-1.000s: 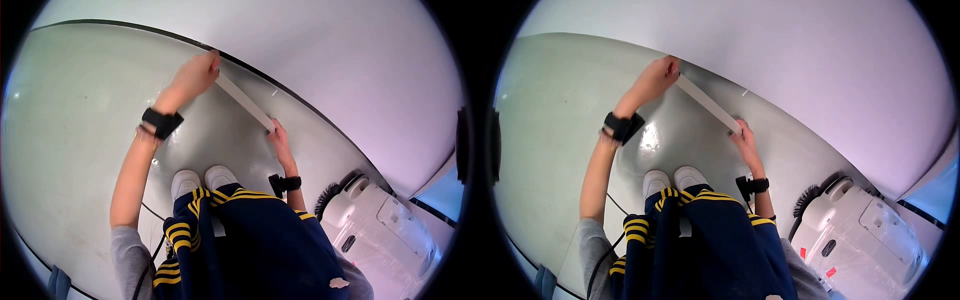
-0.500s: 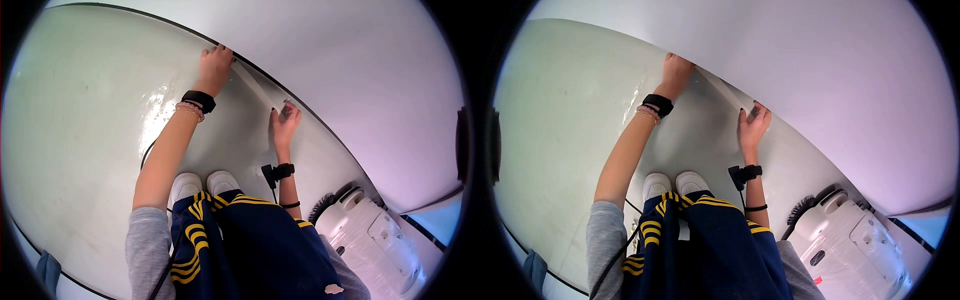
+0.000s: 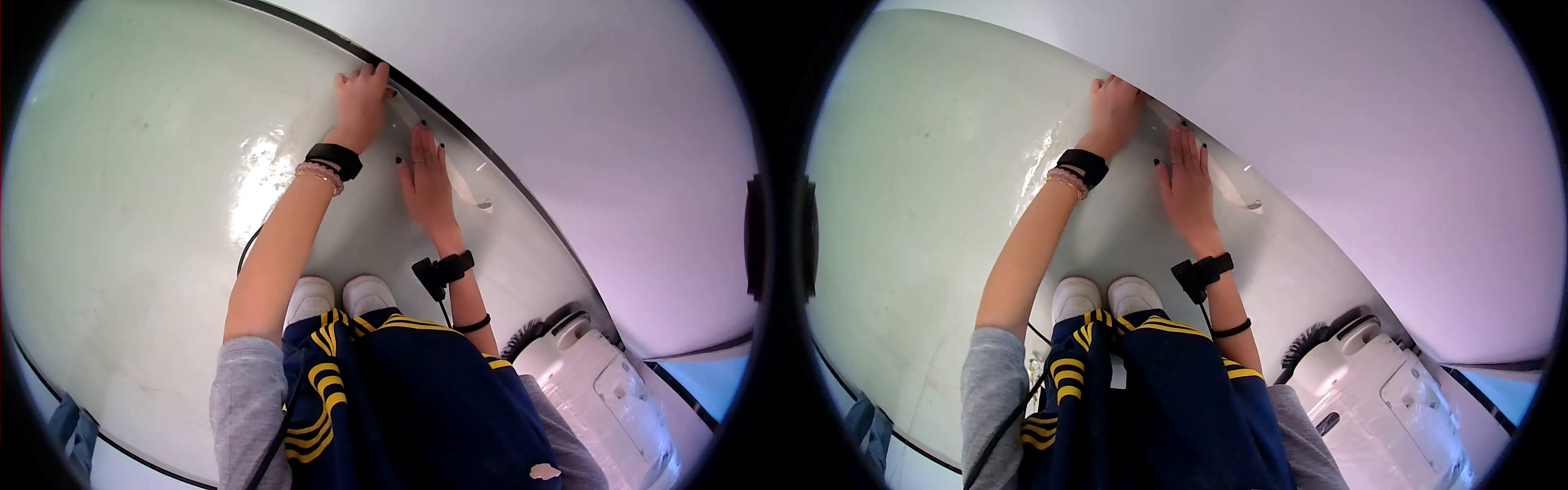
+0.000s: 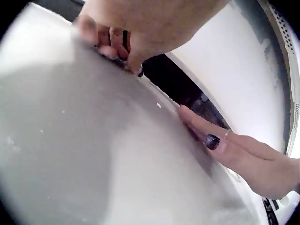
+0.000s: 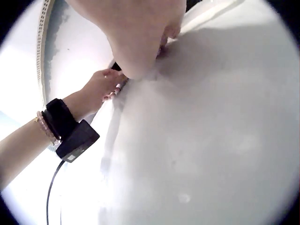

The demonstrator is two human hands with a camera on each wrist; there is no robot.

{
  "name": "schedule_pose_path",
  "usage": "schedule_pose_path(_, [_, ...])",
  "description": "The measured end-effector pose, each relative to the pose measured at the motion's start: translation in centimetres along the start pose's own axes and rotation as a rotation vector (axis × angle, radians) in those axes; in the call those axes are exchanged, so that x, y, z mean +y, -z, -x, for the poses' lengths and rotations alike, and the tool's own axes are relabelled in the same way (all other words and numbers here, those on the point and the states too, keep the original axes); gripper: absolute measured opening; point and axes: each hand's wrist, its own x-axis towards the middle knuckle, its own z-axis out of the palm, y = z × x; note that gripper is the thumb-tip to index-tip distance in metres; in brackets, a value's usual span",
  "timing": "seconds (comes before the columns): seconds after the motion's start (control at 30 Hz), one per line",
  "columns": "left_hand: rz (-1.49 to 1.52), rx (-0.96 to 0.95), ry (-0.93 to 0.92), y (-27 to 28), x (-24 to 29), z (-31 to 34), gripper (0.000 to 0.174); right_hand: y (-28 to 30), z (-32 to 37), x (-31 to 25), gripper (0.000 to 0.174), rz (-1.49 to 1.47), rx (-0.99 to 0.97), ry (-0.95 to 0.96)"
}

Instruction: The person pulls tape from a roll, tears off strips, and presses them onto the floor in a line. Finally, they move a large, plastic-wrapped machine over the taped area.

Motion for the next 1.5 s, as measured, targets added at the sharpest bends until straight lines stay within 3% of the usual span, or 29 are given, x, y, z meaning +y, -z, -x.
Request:
schedule_pose_path(0.2, [0.057,-0.094,0.128,0.2,0.4,-0.5,0.014,1.0,5.3,3.4,0.058,-0.036,-0.029,-0.232])
schedule_pose_path(0.27, [0.063,-0.113,0.129,0.5,0.9,-0.5,0.012,0.7,8.4,5.3,0.058,0.115,-0.01,-0.263])
schedule_pose_path(0.33, [0.001,-0.021,-0.107,1.1,1.6,0.1,0.01,1.5,11.6,6.2,0.059,0.091,-0.016,-0.31])
schedule_pose_path(0.37, [-0.002,-0.018,-0.112,2.0,2.6,0.8,0.01,1.9,13.2,6.5,0.059,0.065,-0.024,-0.357])
schedule_pose_path(0.43, [0.088,0.027,-0.312,3.9,5.6,2.7,0.015,2.3,15.6,6.8,0.06,0.053,0.003,-0.398])
schedule_pose_path(0.5, [0.035,-0.161,-0.409,5.8,9.0,5.3,0.021,2.2,17.4,7.4,0.061,0.074,0.036,-0.463])
schedule_pose_path(0.57, [0.198,-0.121,-0.485,7.1,12.5,8.2,0.018,1.8,18.1,7.6,0.061,0.055,0.103,-0.47])
schedule_pose_path(0.63, [0.355,-0.357,-0.495,9.0,16.2,10.3,0.016,2.1,17.9,7.1,0.061,0.037,0.168,-0.473])
schedule_pose_path(0.73, [0.541,-0.434,-0.59,11.0,20.0,12.9,0.012,2.5,16.1,6.2,0.062,-0.096,0.307,-0.396])
schedule_pose_path(0.8, [0.807,-0.535,-0.702,13.0,21.6,13.3,0.009,2.0,15.5,7.2,0.05,-0.121,0.352,-0.307])
schedule_pose_path(0.83, [0.809,-0.538,-0.712,13.9,21.8,13.1,0.009,2.2,15.4,7.4,0.05,-0.118,0.361,-0.312])
schedule_pose_path(0.93, [0.936,-0.678,-0.708,16.3,21.4,12.1,0.008,3.1,14.8,7.2,0.029,-0.403,0.3,-0.17])
schedule_pose_path(1.0, [1.013,-0.522,-0.582,17.0,19.9,10.6,0.011,2.8,15.0,6.8,0.02,-0.579,0.393,-0.14])
schedule_pose_path(1.07, [1.02,-0.576,-0.428,18.0,17.5,8.4,0.011,4.6,16.4,5.1,0.027,-1.493,0.176,-0.593])
schedule_pose_path(1.1, [0.991,-0.601,-0.281,19.2,16.4,7.4,0.01,5.8,15.6,3.6,0.036,-1.225,0.098,-0.798])
schedule_pose_path(1.13, [0.96,-0.624,-0.137,20.1,15.4,6.7,0.008,6.2,15.0,2.7,0.036,-1.227,0.106,-0.801])
schedule_pose_path(1.2, [0.901,-0.406,-0.063,20.2,13.6,6.4,0.013,6.1,14.4,1.5,0.044,-1.54,-0.123,-0.55])
schedule_pose_path(1.27, [0.938,-0.415,0.017,21.3,12.5,5.9,0.013,5.2,14.3,0.7,0.045,-1.511,-0.181,-0.449])
schedule_pose_path(1.33, [0.886,-0.388,0.01,21.9,11.7,5.7,0.013,4.8,13.9,-0.3,0.042,-1.401,-0.415,-0.44])
schedule_pose_path(1.4, [0.834,-0.362,-0.002,22.4,11.1,5.5,0.013,4.4,13.8,-0.7,0.034,-1.432,-0.428,-0.444])
schedule_pose_path(1.5, [0.762,-0.331,0.081,23.0,10.5,5.2,0.015,3.7,14.3,-0.2,0.031,-1.468,-0.241,-0.421])
